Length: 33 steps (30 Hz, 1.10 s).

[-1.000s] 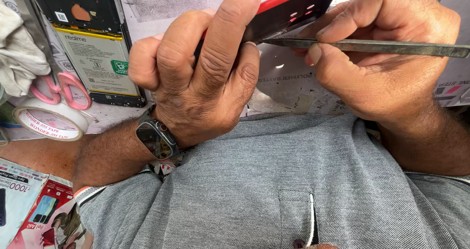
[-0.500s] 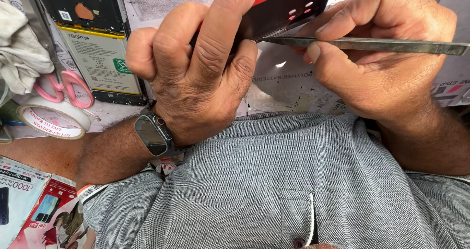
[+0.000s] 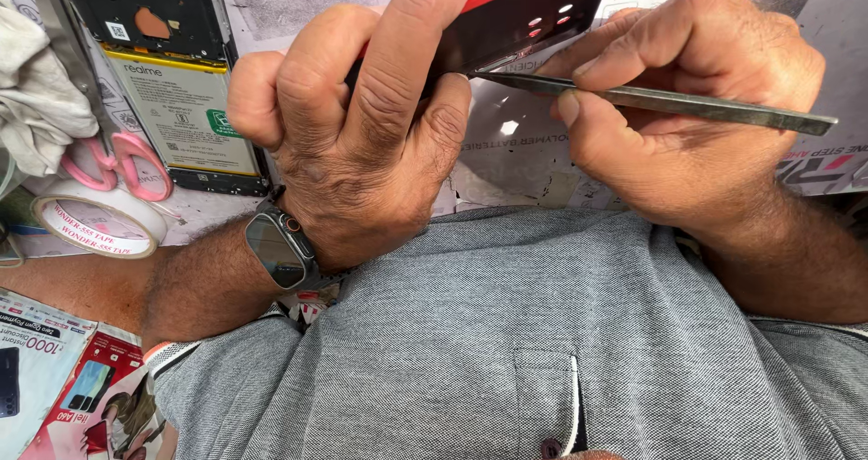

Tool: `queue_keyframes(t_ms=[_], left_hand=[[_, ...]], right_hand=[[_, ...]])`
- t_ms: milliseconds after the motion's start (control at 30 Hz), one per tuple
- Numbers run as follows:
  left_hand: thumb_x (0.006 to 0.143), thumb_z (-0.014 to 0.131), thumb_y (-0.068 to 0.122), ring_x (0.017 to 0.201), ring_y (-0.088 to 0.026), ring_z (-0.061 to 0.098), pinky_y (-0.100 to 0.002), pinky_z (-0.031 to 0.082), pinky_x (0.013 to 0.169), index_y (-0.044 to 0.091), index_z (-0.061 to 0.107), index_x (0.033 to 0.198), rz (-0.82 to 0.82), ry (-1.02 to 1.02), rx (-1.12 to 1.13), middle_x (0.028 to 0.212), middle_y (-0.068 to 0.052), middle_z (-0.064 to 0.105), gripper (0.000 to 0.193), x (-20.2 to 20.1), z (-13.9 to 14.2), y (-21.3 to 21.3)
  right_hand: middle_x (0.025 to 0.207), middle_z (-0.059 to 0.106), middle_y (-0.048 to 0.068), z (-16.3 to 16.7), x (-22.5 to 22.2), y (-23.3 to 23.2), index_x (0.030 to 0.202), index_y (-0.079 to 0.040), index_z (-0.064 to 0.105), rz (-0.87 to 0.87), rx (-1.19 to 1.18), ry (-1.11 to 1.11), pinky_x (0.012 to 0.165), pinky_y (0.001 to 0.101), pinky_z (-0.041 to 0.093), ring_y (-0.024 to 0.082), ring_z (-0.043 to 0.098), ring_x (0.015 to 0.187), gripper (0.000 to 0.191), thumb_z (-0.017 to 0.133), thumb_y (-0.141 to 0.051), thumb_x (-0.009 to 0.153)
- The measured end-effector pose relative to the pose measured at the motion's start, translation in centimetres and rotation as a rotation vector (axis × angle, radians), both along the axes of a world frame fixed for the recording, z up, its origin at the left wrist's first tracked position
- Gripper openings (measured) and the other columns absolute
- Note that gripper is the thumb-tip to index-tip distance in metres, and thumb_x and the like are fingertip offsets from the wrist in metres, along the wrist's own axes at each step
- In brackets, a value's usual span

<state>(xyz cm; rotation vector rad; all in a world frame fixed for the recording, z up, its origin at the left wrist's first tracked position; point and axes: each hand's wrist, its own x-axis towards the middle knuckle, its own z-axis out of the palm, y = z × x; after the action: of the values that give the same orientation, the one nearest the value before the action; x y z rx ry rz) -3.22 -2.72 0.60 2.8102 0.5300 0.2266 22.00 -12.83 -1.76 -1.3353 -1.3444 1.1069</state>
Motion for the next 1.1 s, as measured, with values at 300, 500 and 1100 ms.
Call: queue_keyframes(t_ms=[300,500,1100], left_hand=[[0.100,0.064,0.006,0.131,-0.018,0.039,-0.039,0.022,0.103,-0.001,0.067,0.123,0.012,-0.030,-0.016,0.158,-0.009,0.032,0.024,0.2,0.0,0.0],[0.099,0.066,0.006,0.134,-0.016,0.039,-0.038,0.022,0.103,0.003,0.069,0.121,0.047,-0.052,0.006,0.160,-0.007,0.033,0.022,0.3,-0.4,-0.2],[0.098,0.065,0.010,0.136,-0.017,0.036,-0.037,0.022,0.105,0.004,0.067,0.120,0.049,-0.049,-0.015,0.160,-0.006,0.032,0.023,0.8,0.2,-0.2]], right_hand=[[0.090,0.068,0.028,-0.4,0.3,-0.3,0.091,0.006,0.050,0.008,0.030,-0.025,0.074,0.0332,0.066,0.030,0.075,0.090,0.023,0.072,0.011,0.094],[0.091,0.068,0.028,-0.6,0.4,-0.2,0.090,0.006,0.049,0.027,0.061,-0.039,0.073,0.0335,0.066,0.031,0.075,0.090,0.025,0.073,0.011,0.095],[0.091,0.067,0.030,0.6,-0.4,-0.8,0.095,0.005,0.044,-0.068,-0.016,0.169,0.072,0.0321,0.064,0.029,0.073,0.089,0.024,0.066,0.011,0.098]])
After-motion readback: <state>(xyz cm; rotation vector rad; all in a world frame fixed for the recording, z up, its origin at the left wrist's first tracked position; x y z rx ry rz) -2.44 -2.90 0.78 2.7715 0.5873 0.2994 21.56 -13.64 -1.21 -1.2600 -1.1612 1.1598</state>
